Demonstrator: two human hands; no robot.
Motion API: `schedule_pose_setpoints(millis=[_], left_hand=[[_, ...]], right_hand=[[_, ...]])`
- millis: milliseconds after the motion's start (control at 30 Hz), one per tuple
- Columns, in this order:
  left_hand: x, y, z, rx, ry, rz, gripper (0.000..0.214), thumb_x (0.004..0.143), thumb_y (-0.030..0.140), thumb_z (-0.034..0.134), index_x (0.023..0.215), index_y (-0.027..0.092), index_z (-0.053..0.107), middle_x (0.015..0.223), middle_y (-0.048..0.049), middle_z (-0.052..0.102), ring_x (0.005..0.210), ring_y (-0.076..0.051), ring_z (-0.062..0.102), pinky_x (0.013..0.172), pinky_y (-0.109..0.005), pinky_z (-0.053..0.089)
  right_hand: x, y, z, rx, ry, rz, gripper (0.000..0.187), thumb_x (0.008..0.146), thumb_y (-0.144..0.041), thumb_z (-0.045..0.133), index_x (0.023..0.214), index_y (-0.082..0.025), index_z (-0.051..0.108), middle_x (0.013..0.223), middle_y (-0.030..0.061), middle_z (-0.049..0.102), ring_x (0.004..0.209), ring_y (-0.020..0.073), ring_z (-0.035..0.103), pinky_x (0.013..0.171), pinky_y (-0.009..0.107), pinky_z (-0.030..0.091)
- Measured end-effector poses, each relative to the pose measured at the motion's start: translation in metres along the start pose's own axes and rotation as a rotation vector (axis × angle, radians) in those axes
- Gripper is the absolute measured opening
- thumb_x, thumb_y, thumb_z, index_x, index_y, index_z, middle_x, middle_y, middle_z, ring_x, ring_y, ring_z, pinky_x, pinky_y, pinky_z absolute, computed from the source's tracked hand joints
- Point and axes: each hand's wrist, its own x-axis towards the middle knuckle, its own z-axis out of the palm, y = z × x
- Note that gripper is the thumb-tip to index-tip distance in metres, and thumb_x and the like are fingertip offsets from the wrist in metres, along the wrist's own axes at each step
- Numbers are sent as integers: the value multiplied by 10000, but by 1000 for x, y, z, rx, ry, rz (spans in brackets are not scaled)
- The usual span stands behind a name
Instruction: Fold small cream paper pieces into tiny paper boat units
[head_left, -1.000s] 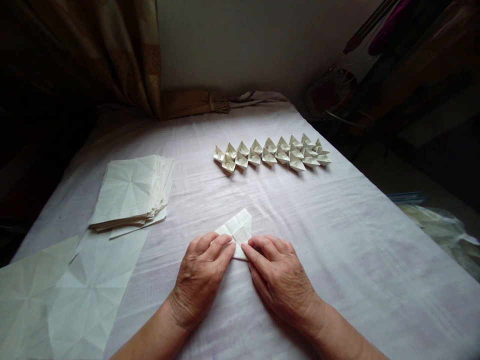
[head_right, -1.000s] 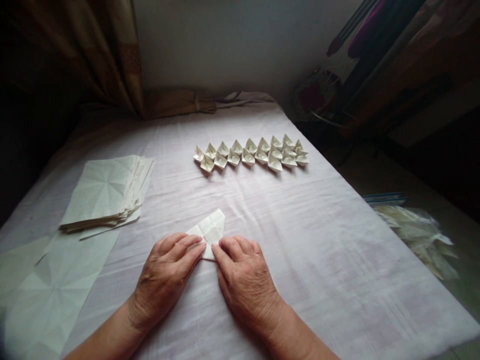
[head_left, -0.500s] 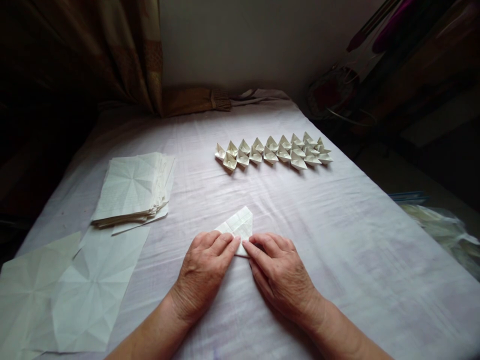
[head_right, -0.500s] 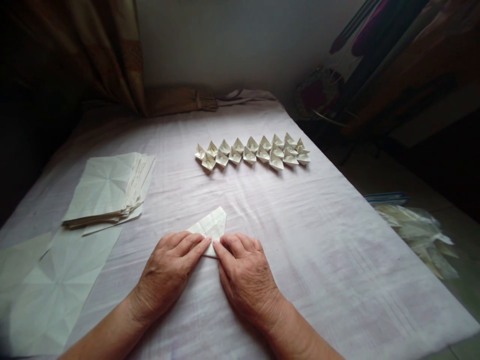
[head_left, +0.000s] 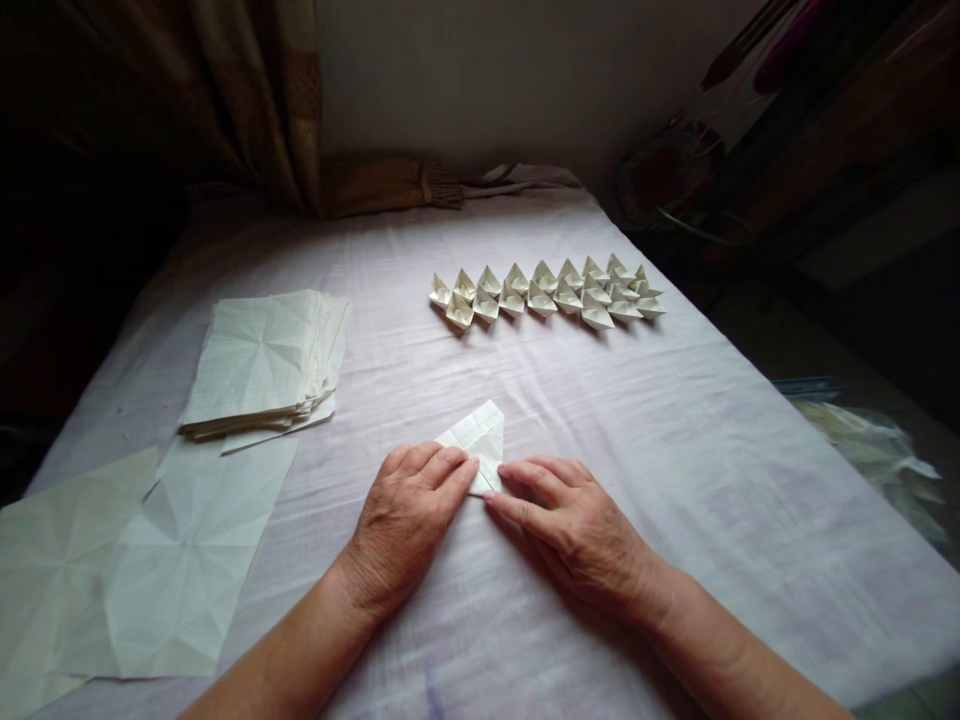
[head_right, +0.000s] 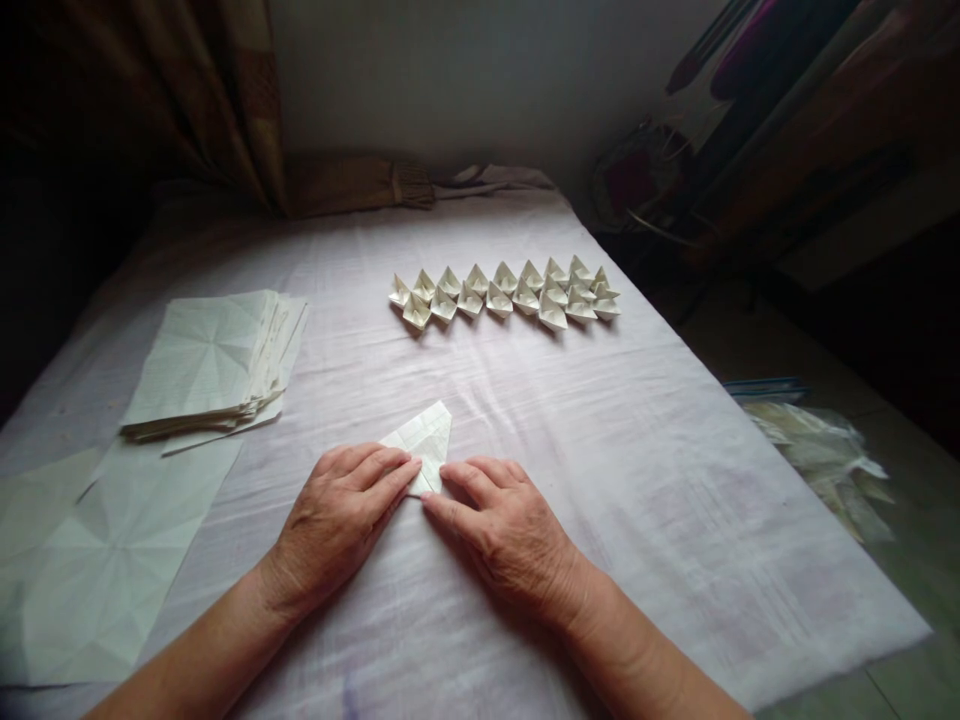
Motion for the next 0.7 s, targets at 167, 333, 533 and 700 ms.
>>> schedule_pose_setpoints(millis=[167,333,533,700], left_hand=[[-2,0,2,-30,10,-31,219,976,238,495,1094,196,674,1032,-46,707,971,-216,589,861,-372,435],[0,1,2,-35,19,-40,228,973,262,502,1097,194,680,1025,-46,709,974,-212,598,872,-372,437],[-1,3,3,-36,1,-81,229,969,294,522,1106,204,682,1043,-36,713,978,-210,607,879,-377,427],[0,5,2,-26,8,-97,205,955,275,549,1096,210,684,1042,-26,715,976,-208,611,876,-374,420]], right_hand=[[6,-1,-4,-123,-83,-66,293,929,-181,546,1188,-266,654,1128,85,654,967,229,569,826,368,452],[4,0,-3,-144,-97,-76,322,925,-180,539,1226,-252,627,1148,95,642,987,234,555,833,366,430],[2,-1,-1,-140,-76,-73,321,933,-180,519,1231,-237,625,1165,102,645,996,247,562,830,383,427],[4,-1,-2,-134,-36,-79,277,941,-168,507,1170,-209,659,1158,100,667,1001,237,580,834,373,445]])
